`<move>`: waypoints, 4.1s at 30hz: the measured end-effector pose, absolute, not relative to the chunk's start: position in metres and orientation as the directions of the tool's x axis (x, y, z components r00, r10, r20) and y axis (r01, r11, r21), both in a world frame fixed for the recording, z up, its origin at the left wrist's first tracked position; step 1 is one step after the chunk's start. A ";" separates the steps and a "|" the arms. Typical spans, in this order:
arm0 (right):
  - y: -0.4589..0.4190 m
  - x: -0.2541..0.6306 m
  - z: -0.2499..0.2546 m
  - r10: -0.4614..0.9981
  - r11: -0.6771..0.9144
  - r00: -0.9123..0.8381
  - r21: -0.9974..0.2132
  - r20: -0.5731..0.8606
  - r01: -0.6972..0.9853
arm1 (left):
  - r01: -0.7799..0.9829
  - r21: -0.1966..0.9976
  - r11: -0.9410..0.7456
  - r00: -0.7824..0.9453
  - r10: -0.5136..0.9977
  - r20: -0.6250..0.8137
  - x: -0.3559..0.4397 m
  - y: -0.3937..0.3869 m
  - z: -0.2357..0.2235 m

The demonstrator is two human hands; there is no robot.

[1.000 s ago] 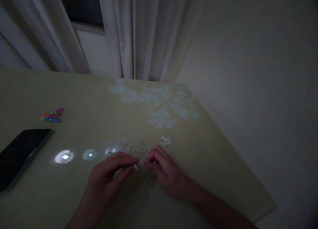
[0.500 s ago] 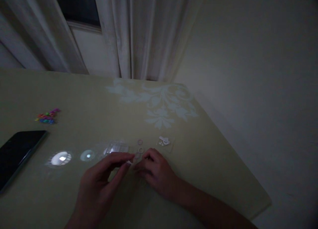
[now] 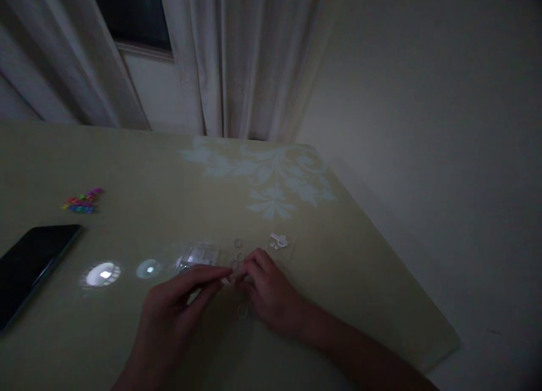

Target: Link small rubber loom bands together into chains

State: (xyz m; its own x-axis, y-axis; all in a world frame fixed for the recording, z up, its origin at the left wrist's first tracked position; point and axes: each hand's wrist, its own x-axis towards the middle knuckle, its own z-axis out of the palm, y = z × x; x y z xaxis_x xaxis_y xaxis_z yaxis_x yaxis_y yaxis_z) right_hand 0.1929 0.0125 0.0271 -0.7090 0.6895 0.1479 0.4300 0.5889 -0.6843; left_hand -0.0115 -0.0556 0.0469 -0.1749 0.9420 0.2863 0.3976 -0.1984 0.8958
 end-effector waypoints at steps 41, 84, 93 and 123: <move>0.018 0.200 0.047 0.757 0.085 -0.653 -0.995 0.033 0.048 | 0.330 0.919 -0.213 -0.086 0.963 0.254 0.000 -0.054 0.043; 0.037 0.232 0.034 0.584 0.695 -0.807 -0.568 0.088 0.441 | 0.502 0.809 -0.305 -0.101 0.909 0.405 -0.005 -0.054 0.036; 0.025 0.225 0.045 0.672 0.268 -0.736 -0.954 0.086 0.134 | 0.459 0.816 -0.352 0.008 0.920 0.392 0.002 -0.057 0.035; 0.036 0.228 0.037 0.811 0.383 -0.564 -0.871 0.156 0.309 | 0.856 0.101 -0.506 0.451 0.829 0.330 -0.083 -0.060 0.027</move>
